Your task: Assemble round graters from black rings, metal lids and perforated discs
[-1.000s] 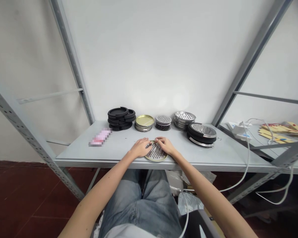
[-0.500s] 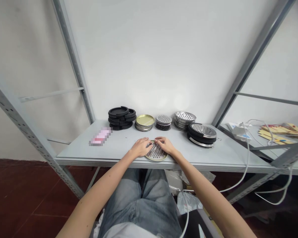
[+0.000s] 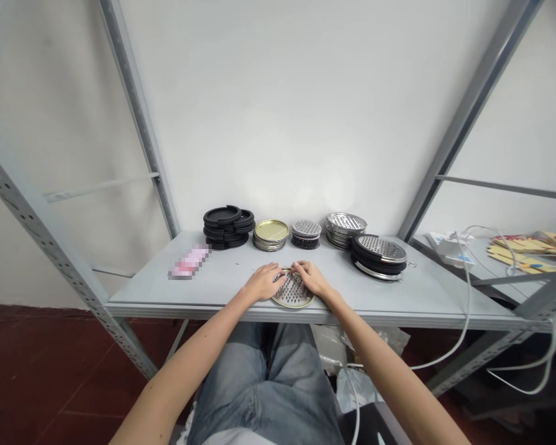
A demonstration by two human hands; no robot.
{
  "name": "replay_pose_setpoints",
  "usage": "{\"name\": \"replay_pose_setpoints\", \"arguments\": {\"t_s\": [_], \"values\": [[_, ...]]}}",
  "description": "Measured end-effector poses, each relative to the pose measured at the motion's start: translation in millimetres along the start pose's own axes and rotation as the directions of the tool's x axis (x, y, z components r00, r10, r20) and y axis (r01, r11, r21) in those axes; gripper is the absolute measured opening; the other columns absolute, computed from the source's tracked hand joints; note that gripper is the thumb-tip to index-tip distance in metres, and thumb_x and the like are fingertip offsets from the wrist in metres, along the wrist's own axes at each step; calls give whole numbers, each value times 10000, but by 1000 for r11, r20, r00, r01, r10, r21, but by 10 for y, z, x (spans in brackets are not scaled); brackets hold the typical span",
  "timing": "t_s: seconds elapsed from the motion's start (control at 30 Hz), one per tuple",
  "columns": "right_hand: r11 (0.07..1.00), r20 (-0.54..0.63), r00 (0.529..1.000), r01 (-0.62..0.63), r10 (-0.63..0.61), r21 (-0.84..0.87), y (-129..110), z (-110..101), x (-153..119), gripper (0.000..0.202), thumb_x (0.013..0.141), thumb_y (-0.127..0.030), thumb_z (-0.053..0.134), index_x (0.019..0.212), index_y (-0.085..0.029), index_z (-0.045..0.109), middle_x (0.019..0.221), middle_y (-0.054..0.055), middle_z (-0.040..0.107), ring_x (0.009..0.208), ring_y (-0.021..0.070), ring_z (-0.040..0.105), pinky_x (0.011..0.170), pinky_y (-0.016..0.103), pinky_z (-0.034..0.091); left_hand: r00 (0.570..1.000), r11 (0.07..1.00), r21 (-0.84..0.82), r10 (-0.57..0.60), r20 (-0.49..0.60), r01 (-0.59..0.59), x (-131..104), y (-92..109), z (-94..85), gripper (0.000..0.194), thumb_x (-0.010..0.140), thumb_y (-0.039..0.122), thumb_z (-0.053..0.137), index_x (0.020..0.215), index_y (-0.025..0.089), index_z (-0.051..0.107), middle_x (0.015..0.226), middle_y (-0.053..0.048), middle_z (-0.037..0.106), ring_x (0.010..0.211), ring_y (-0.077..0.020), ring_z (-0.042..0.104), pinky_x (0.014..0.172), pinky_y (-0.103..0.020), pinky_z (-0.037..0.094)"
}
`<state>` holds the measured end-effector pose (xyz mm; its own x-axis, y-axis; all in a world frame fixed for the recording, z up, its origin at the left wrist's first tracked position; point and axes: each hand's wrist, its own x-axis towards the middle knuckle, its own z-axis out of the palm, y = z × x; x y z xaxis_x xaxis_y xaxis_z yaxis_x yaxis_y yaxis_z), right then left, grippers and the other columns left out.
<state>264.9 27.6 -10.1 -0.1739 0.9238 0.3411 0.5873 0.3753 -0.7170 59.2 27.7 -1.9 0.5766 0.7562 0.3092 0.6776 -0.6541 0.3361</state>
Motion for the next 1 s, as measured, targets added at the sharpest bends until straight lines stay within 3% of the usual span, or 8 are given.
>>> {"name": "replay_pose_setpoints", "arguments": {"t_s": [0.2,0.37,0.53,0.73,0.87,1.0], "values": [[998,-103,992,-68,69,11,41,-12,16,639,921,-560,292,821,-144,766,1051,145,700,1011,262,629,965,363,406,999,992,-118,-37,3,37,17,-81,32,544,989,518,245,1304,222,576,1455,-85,461,1398,-224,346,1156,-398,275],[992,-191,974,-111,119,52,102,-16,40,650,918,-568,262,812,-158,756,1023,129,711,1008,245,630,952,337,418,991,986,-150,-83,-102,67,4,-82,36,512,992,483,268,1248,196,606,1454,-94,454,1400,-221,336,1149,-379,286],[993,-155,981,-115,118,25,101,-9,43,615,919,-538,291,814,-153,758,1034,128,712,1003,243,634,948,328,421,982,990,-111,-102,-158,85,-9,-62,19,500,997,438,267,1136,157,657,1332,-134,547,1313,-237,435,1115,-381,337],[996,-89,994,-72,67,-52,66,3,43,585,928,-497,306,825,-149,765,1036,119,713,981,241,643,932,318,423,976,983,-139,-142,-163,119,4,-88,42,486,995,424,282,1141,147,654,1335,-136,547,1296,-244,454,1118,-402,328],[997,-68,997,-48,43,-66,56,1,39,583,926,-498,308,839,-145,764,1011,121,716,955,235,645,922,311,426,995,972,-235,-11,-98,-13,-22,-63,-14,487,937,534,415,1216,186,611,1312,-100,577,1258,-235,502,1095,-366,363],[997,-72,997,-36,31,-71,47,-1,28,569,927,-491,313,868,-145,760,1060,125,706,1001,238,635,955,320,412,995,976,-193,102,-13,-102,-50,-37,-60,819,704,645,679,1359,192,488,1373,-117,528,1269,-293,494,1084,-403,379]]}}
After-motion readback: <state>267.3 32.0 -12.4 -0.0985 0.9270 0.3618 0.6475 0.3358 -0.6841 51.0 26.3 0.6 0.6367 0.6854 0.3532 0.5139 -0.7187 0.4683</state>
